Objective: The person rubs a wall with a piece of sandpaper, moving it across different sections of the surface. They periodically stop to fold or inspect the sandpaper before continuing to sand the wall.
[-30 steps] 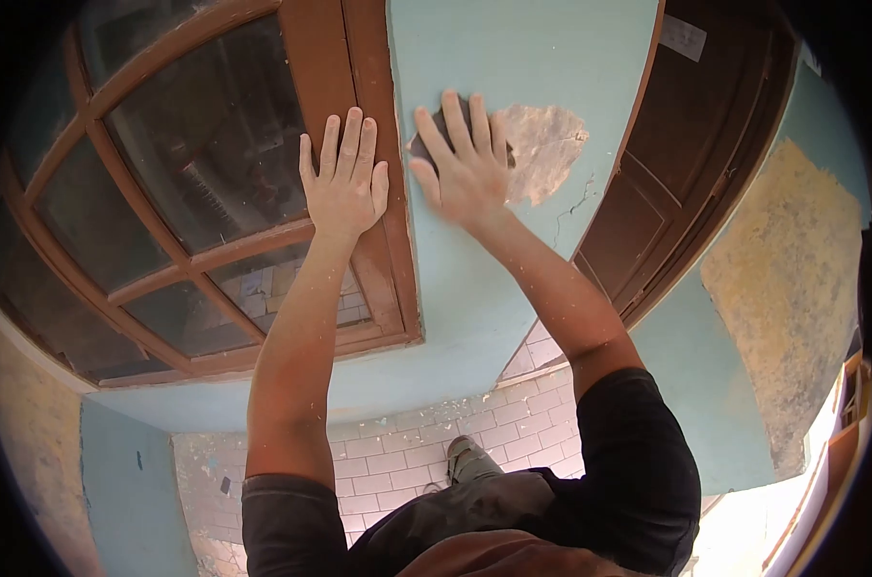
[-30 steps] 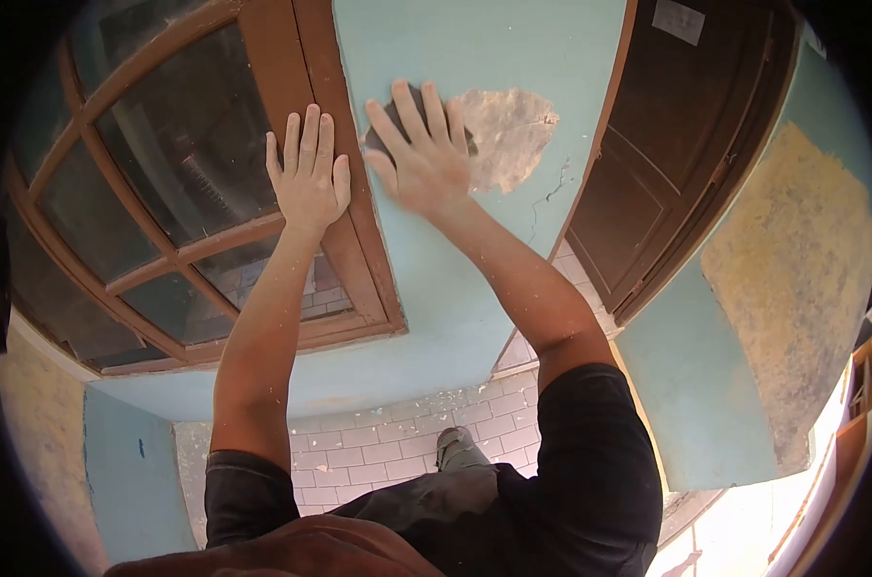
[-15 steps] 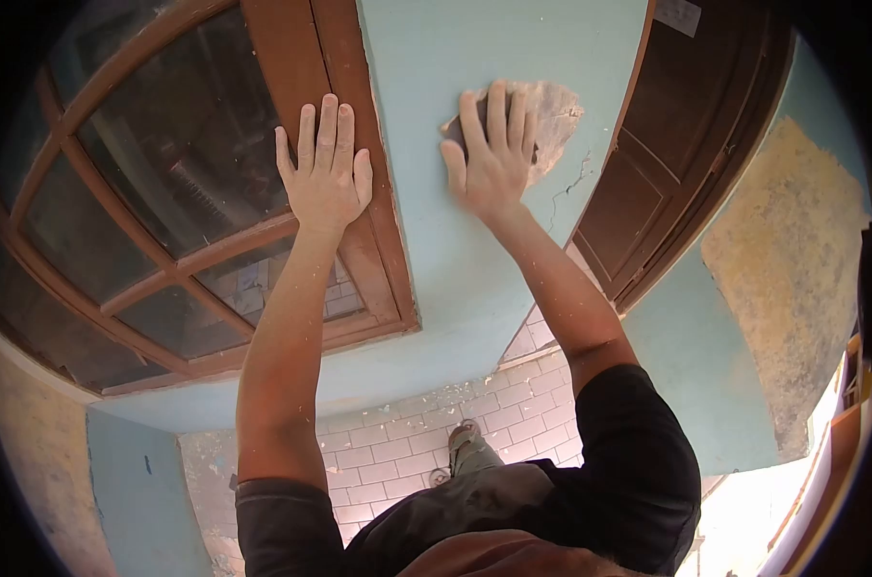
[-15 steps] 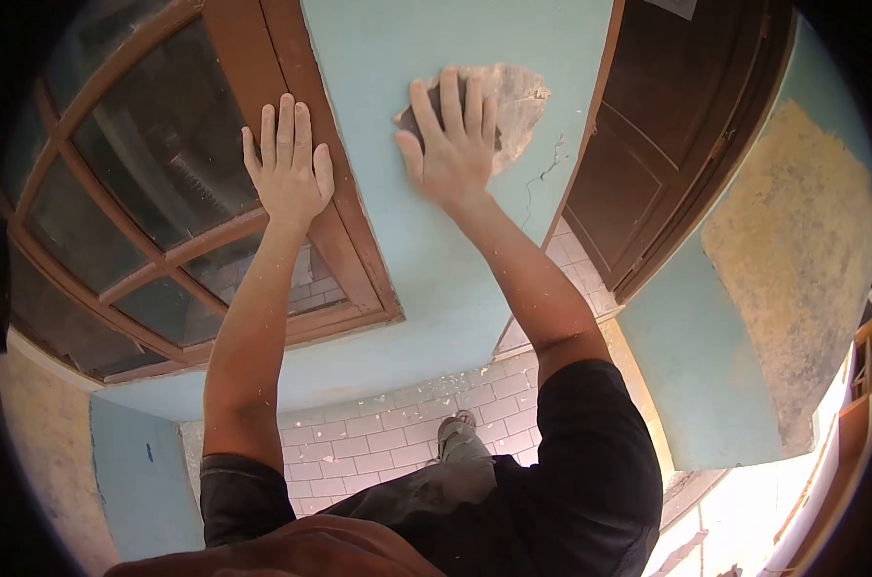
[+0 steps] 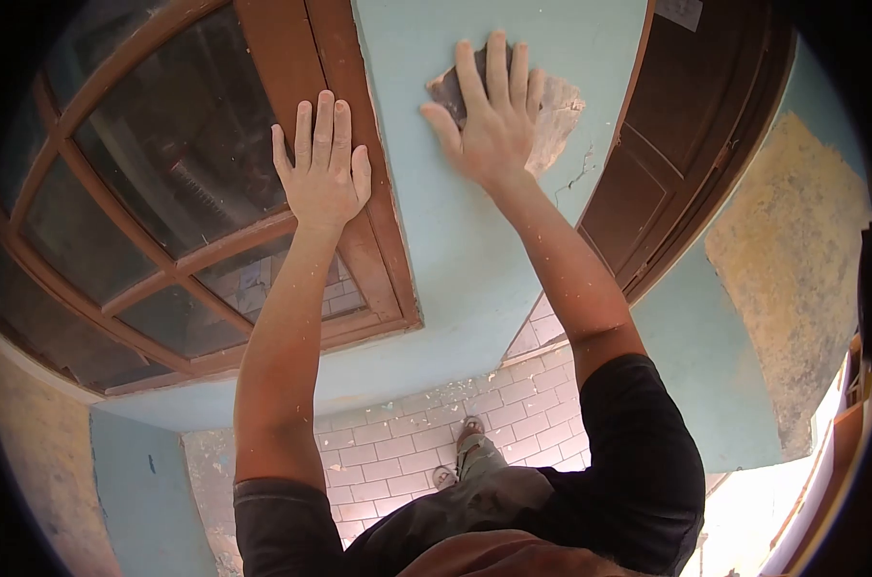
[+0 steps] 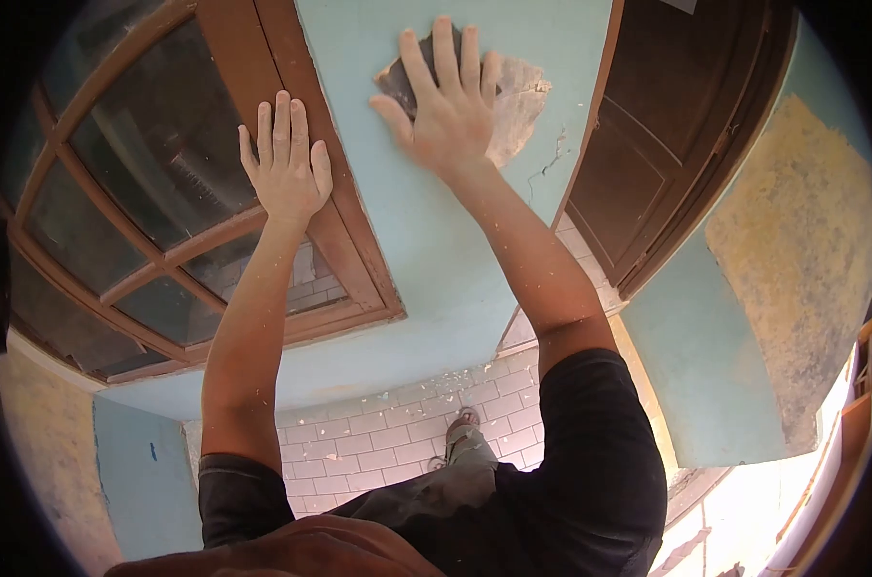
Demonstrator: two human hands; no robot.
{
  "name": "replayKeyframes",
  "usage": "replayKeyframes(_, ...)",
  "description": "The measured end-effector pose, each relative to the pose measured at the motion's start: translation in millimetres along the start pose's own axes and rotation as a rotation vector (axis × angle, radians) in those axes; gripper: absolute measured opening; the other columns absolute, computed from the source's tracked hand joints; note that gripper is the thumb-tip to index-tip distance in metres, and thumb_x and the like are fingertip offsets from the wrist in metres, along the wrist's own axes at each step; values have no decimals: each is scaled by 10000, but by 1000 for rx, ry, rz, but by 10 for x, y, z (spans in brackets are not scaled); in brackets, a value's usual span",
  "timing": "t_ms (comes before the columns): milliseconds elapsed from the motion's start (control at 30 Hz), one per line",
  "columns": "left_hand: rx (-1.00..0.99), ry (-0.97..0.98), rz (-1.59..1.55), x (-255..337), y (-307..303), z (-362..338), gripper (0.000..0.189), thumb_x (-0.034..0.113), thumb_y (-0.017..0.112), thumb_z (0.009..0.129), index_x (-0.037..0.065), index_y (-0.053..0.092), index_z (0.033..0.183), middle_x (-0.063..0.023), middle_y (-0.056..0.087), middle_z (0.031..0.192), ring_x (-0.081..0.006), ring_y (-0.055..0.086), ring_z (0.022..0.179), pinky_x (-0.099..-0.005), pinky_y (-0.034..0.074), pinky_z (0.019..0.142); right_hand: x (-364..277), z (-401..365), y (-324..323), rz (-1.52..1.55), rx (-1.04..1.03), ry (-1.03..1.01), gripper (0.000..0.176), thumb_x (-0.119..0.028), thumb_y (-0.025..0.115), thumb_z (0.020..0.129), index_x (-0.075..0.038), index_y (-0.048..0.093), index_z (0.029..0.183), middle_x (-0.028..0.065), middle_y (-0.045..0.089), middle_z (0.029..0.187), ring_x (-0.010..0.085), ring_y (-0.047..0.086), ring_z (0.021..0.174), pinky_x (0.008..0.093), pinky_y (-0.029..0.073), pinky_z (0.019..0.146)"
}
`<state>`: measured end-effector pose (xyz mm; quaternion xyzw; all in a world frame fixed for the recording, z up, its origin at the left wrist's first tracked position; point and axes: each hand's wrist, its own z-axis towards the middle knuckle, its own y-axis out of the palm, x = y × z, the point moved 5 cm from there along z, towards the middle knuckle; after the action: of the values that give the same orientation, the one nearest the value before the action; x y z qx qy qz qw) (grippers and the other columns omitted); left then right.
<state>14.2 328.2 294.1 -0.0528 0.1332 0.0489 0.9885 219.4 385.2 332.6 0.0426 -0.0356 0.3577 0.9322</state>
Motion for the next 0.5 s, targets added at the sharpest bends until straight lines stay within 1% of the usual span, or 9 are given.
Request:
replayKeyframes(67,-14,-5,-18,26,-23,-48,580,293,495,991,72,530,1527,-85,484,1611,-290,417,1505,-569,235,1239,-113,-895,-38,88,-235,-189,640,-586,605,966,-144,628,1428,187,477,1573,446,411,1442,615,295,1161)
replayKeyframes(100,-17,-1,-13,28,-19,-53,578,294,497,992,72,532,1525,-84,483,1612,-289,418,1504,-571,237,1238,-11,-897,-127,81,-237,-194,640,-586,605,966,-144,628,1428,187,477,1573,446,411,1442,615,295,1161)
replayKeyframes(167,-1,3,5,-3,13,-21,577,295,498,993,72,533,1523,-82,481,1614,-289,419,1504,-572,238,1236,199,-856,-178,165,-362,-311,582,-542,615,965,-128,660,1373,157,550,1506,456,474,1365,597,312,1148)
replayKeyframes(233,-8,-14,-14,-8,52,-77,647,324,567,940,129,506,1554,-47,431,1651,-259,363,1540,-596,241,1243,649,-112,-168,-16,-131,-44,561,-448,535,1027,-135,585,1489,214,444,1600,477,359,1484,610,255,1201)
replayKeyframes(300,-20,-14,-13,3,39,-80,653,327,568,938,129,501,1557,-46,429,1652,-259,364,1539,-596,242,1242,970,688,-185,-11,121,206,547,-385,518,1026,-107,575,1494,222,433,1607,482,339,1499,612,230,1216)
replayKeyframes(333,-19,-17,-7,3,33,-61,659,330,569,937,130,497,1560,-46,428,1653,-259,365,1538,-596,243,1241,949,841,-169,-5,116,203,547,-385,518,1026,-107,575,1494,222,433,1607,482,339,1499,612,230,1216)
replayKeyframes(400,-8,-8,0,12,19,-27,631,312,544,958,100,502,1551,-69,453,1634,-279,396,1518,-589,244,1237,923,955,-67,-125,32,430,614,-361,404,1095,-47,343,1620,235,279,1687,434,186,1572,512,118,1286)
replayKeyframes(467,3,5,1,17,-17,-39,604,293,518,980,70,507,1542,-92,479,1614,-298,426,1498,-581,244,1232,396,374,-5,-27,101,205,555,-432,518,1031,-98,598,1466,217,451,1590,484,359,1479,609,244,1203)
replayKeyframes(500,-3,4,-4,5,-7,-28,603,294,516,982,70,508,1541,-91,476,1616,-297,424,1500,-581,244,1233,140,-26,-19,-13,-21,81,544,-468,541,1016,-118,623,1425,193,480,1564,461,399,1449,605,279,1178)
